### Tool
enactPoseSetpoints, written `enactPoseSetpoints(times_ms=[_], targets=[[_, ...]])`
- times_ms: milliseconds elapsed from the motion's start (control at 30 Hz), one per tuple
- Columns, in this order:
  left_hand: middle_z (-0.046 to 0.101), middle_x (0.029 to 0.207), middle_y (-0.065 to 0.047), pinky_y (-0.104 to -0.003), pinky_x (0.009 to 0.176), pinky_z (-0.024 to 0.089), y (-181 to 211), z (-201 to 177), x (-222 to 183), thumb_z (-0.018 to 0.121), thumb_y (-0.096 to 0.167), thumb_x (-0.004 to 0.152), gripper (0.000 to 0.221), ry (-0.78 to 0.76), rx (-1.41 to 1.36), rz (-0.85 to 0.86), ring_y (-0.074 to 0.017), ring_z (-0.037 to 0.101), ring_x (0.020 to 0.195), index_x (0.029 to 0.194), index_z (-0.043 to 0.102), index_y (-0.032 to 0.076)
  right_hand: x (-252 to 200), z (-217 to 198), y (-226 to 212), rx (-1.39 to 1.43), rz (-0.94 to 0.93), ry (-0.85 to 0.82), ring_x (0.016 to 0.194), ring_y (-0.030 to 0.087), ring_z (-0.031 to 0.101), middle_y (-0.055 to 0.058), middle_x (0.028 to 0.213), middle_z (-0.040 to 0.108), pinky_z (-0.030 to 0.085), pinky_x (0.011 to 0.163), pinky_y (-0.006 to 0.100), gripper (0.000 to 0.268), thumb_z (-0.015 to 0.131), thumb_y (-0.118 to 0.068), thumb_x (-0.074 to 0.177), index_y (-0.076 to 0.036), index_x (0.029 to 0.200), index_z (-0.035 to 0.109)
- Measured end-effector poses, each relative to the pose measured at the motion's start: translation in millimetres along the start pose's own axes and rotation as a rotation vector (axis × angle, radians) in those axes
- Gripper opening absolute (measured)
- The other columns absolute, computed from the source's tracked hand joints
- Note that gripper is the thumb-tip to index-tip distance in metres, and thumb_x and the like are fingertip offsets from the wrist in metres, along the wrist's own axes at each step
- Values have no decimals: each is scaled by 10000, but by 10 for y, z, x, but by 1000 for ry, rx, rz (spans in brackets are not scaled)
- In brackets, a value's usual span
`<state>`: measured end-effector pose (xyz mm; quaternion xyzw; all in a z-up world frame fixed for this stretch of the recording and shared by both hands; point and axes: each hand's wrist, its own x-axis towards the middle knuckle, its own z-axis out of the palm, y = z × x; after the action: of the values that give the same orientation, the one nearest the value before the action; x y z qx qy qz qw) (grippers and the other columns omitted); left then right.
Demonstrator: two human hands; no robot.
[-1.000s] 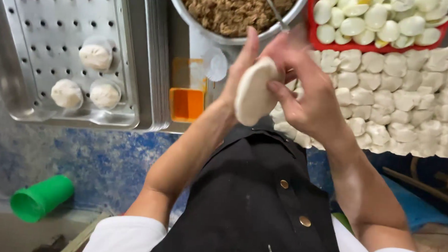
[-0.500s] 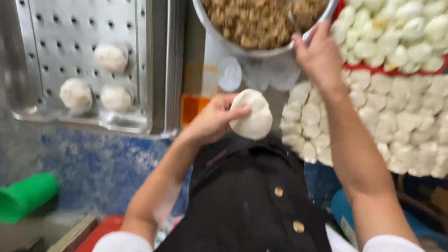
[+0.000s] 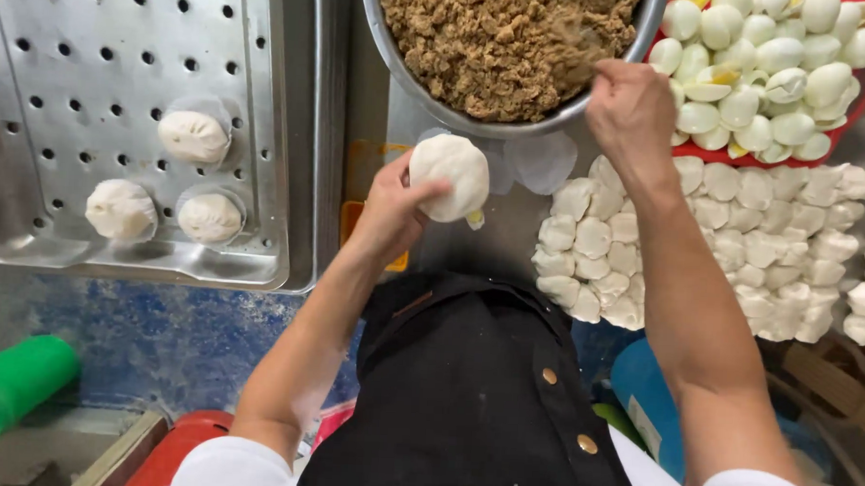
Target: Preparing siopao buns by placing meat filling and a slice of hard-boiled egg into dough, folding it closed, and placing it on a liner in a steamer tray.
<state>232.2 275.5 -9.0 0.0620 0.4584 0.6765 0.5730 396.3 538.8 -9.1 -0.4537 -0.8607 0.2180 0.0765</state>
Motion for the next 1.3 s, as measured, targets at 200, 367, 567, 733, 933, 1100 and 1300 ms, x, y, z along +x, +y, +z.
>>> enactPoseSetpoints(times_ms=[200, 367, 567, 733, 933, 1100, 1300], targets=[[714, 1223, -192, -395, 961, 589, 108, 82, 401, 660, 200, 992, 452, 106, -180, -183, -263, 711, 1098, 1299, 617, -130, 141, 333, 183, 503, -71, -55, 735, 122, 665, 76, 861, 749, 511, 660, 267, 244, 642, -117, 1013, 21, 1162, 777], [691, 1247, -196, -432, 1005, 568, -29, 155, 669, 603, 223, 1051, 442, 12, -227, -104, -268, 705, 1103, 1328, 582, -120, 126, 59, 142, 915, 222, -255, 671, 56, 501, -45, 800, 639, 376, 585, 238, 239, 669, -108, 1017, 11, 1190, 785], [642, 1292, -188, -478, 1024, 545, -148, 508, 1495, 430, 269, 1084, 455, 49, -330, -145, -293, 663, 1161, 1383, 512, -64, -199, -67, -148, 413, -161, 31, 692, 155, 573, 34, 830, 655, 447, 621, 338, 275, 656, -60, 1058, -40, 1316, 749], [580, 1364, -181, -504, 1125, 497, -247, 553, 1864, 390, 304, 1127, 454, -147, -471, -24, -308, 590, 1268, 1450, 445, -9, -307, -87, -392, 66, -355, 217, 641, 272, 596, 136, 776, 618, 480, 604, 417, 388, 670, -43, 1002, -57, 1387, 716], [611, 1313, -169, -519, 1096, 524, 283, 499, 1488, 471, 311, 1077, 419, 21, -235, -84, -290, 615, 1227, 1381, 512, 26, -44, -62, -213, 181, -177, 181, 681, 241, 630, 131, 844, 684, 480, 616, 400, 300, 626, -27, 1043, -47, 1326, 724], [617, 1266, -113, -491, 1003, 620, 288, 284, 1307, 647, 224, 998, 403, 62, -144, -17, -258, 641, 1189, 1345, 511, 72, 203, 373, 66, 469, -22, -41, 670, 132, 634, 68, 847, 740, 473, 588, 316, 256, 623, -44, 1016, -35, 1230, 765], [641, 1218, -129, -460, 930, 650, 274, 352, 1223, 717, 133, 988, 378, 76, -125, -3, -265, 664, 1142, 1321, 553, 59, 141, 7, 29, 1004, 274, -245, 616, 31, 467, -54, 769, 616, 339, 526, 224, 250, 655, -90, 1020, 7, 1218, 773]])
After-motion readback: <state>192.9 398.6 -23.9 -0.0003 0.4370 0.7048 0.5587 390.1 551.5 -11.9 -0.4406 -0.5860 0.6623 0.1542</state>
